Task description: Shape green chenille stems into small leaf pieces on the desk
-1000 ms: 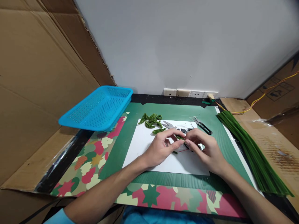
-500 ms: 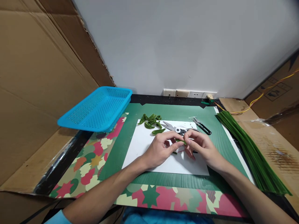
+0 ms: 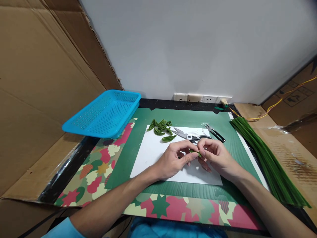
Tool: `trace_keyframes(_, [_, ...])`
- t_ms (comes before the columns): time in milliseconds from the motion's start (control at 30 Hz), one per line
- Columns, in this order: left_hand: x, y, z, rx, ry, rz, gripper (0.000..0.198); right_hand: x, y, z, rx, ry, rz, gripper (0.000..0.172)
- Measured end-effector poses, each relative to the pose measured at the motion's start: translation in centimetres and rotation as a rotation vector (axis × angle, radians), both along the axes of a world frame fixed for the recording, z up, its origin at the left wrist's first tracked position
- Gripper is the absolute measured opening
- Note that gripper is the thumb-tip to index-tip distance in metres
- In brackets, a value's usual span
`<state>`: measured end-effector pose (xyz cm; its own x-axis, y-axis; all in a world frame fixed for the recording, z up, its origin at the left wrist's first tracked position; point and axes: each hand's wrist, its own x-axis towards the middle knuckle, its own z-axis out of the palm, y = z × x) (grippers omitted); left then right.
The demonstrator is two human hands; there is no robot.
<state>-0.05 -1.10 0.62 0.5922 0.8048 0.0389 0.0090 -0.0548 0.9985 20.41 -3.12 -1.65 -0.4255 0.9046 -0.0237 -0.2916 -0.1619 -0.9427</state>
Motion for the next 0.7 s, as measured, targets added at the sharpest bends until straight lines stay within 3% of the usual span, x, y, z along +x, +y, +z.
trace_keyframes(267, [0.15, -0.27, -0.95, 0.047, -0.017, -0.014, 0.024, 0.18, -0.20, -0.71, -0.027, 0.064, -0.005, 0.033])
trace_keyframes(467, [0.09, -0.45, -0.74, 0.061, -0.008, -0.005, 0.026, -0.22, -0.08, -0.98, 0.082, 0.022, -0.137, 0.032])
trace_keyframes(700, [0.08, -0.46, -0.59, 0.078, -0.008, 0.002, 0.023, -0.19, -0.14, -0.96, 0.068, 0.003, -0.120, 0.030])
